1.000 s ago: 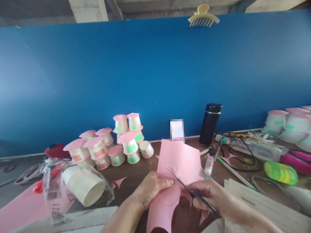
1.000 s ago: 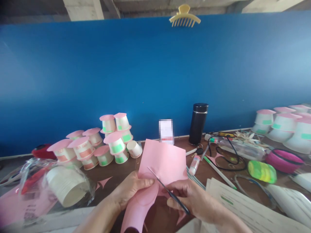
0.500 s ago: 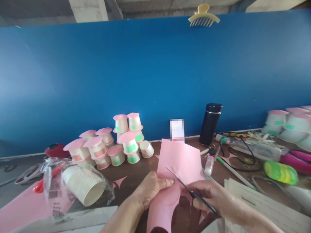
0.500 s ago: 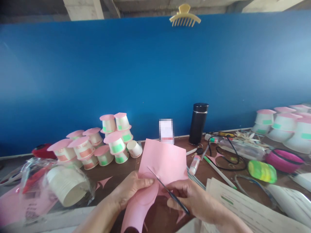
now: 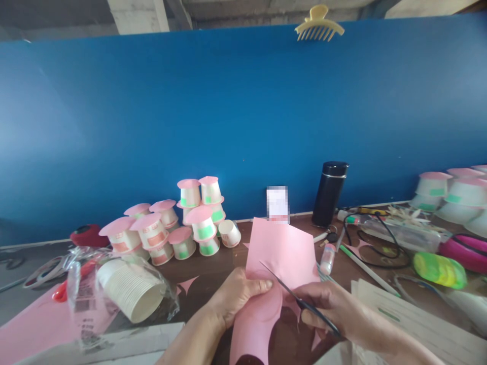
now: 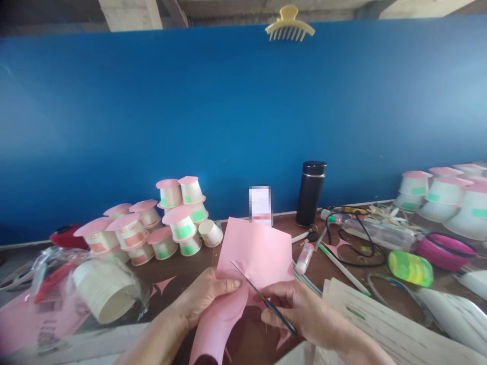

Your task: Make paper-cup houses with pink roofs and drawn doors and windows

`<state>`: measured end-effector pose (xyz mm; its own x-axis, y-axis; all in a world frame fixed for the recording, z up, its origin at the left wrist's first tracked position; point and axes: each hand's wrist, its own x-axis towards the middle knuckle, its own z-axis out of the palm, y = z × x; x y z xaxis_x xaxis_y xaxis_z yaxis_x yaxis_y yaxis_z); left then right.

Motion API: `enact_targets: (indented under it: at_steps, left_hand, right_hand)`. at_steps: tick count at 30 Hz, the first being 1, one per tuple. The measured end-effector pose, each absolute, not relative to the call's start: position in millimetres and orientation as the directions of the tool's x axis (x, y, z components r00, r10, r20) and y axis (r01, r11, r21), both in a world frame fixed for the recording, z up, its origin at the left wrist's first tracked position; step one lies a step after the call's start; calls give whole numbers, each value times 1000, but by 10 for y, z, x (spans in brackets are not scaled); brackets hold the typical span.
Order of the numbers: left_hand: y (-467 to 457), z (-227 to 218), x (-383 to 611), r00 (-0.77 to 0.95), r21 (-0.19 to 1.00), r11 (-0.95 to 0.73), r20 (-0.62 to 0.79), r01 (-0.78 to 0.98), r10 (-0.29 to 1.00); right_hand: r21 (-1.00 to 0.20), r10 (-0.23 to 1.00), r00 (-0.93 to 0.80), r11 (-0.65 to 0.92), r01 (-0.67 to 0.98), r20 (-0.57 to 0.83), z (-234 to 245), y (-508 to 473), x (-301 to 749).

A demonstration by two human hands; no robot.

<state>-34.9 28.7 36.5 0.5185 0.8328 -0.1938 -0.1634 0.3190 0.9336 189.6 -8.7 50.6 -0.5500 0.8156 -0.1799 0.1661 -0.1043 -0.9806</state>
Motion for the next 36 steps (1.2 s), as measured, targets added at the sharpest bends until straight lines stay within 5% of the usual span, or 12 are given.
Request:
enact_targets:
  at_steps: [36]
  left_hand:
    - [296,422,-379,567,933,317,-172,-168,806]
  right_hand:
    - [-967,815,-537,-104,233,-218,591,-92,1909]
